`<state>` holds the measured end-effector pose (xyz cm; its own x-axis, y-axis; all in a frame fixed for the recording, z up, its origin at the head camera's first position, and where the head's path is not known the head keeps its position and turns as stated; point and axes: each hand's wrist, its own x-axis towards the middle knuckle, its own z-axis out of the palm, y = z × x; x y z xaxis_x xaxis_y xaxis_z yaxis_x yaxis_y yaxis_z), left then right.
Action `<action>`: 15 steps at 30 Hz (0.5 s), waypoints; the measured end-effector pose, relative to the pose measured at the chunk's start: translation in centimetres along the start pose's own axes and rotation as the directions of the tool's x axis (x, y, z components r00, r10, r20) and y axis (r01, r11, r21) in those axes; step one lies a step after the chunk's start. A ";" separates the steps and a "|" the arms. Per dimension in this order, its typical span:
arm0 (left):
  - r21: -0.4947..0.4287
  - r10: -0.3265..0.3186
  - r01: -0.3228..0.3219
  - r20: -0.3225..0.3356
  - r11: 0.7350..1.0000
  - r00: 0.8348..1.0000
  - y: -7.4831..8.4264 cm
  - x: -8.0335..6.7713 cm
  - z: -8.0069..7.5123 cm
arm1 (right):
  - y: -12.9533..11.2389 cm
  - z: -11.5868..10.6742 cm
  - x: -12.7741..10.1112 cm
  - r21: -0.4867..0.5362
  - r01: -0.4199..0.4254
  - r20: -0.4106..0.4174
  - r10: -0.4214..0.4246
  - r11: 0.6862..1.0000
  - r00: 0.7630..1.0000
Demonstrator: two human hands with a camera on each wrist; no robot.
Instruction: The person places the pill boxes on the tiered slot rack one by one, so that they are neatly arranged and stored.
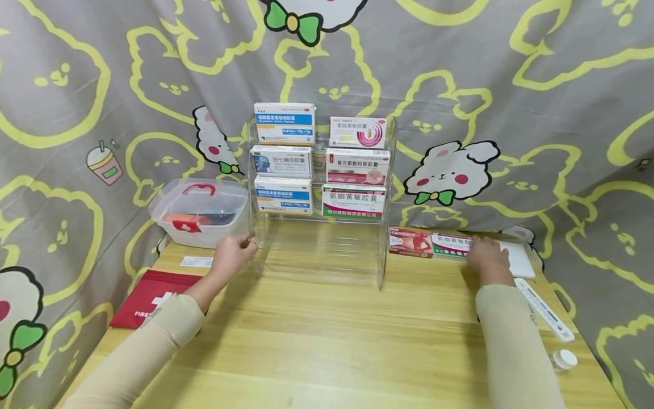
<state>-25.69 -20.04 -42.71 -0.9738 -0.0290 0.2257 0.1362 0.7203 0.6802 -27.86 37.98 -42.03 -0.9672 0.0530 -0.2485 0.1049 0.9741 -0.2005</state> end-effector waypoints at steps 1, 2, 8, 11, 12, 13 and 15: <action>0.002 0.001 -0.001 -0.003 1.000 1.000 0.0 0.0 0.0 | 0.1 0.1 0.0 -0.002 0.012 0.013 -0.012 1.000 1.000; 0.001 0.003 -0.003 -0.006 1.000 1.000 0.0 0.0 0.0 | 0.2 0.2 0.0 -0.001 0.022 0.026 -0.022 1.000 0.999; 0.014 0.015 -0.015 -0.015 1.000 1.000 0.0 -0.1 0.2 | 0.6 0.2 0.0 -0.025 0.043 0.085 -0.041 0.999 0.996; 0.014 0.014 -0.014 -0.017 1.000 1.000 0.0 -0.1 0.2 | 0.8 -0.4 0.1 -0.040 0.056 0.101 -0.052 0.998 0.994; 0.010 0.009 -0.009 -0.021 1.000 1.000 0.1 -0.1 0.2 | 0.8 -0.7 0.1 -0.048 0.066 0.098 -0.061 0.997 0.993; 0.005 0.004 -0.004 -0.026 1.000 1.000 0.1 -0.1 0.1 | 0.8 -0.9 0.1 -0.049 0.071 0.093 -0.067 0.996 0.993; 0.007 0.003 -0.003 -0.031 1.000 1.000 0.1 -0.1 0.1 | 1.0 -1.4 0.1 -0.040 0.072 0.088 -0.068 0.997 0.994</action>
<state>-25.61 -19.88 -42.71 -0.9673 -0.0478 0.2492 0.1380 0.7250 0.6748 -28.13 39.23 -40.94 -0.9478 -0.0329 -0.3171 0.0259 0.9834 -0.1796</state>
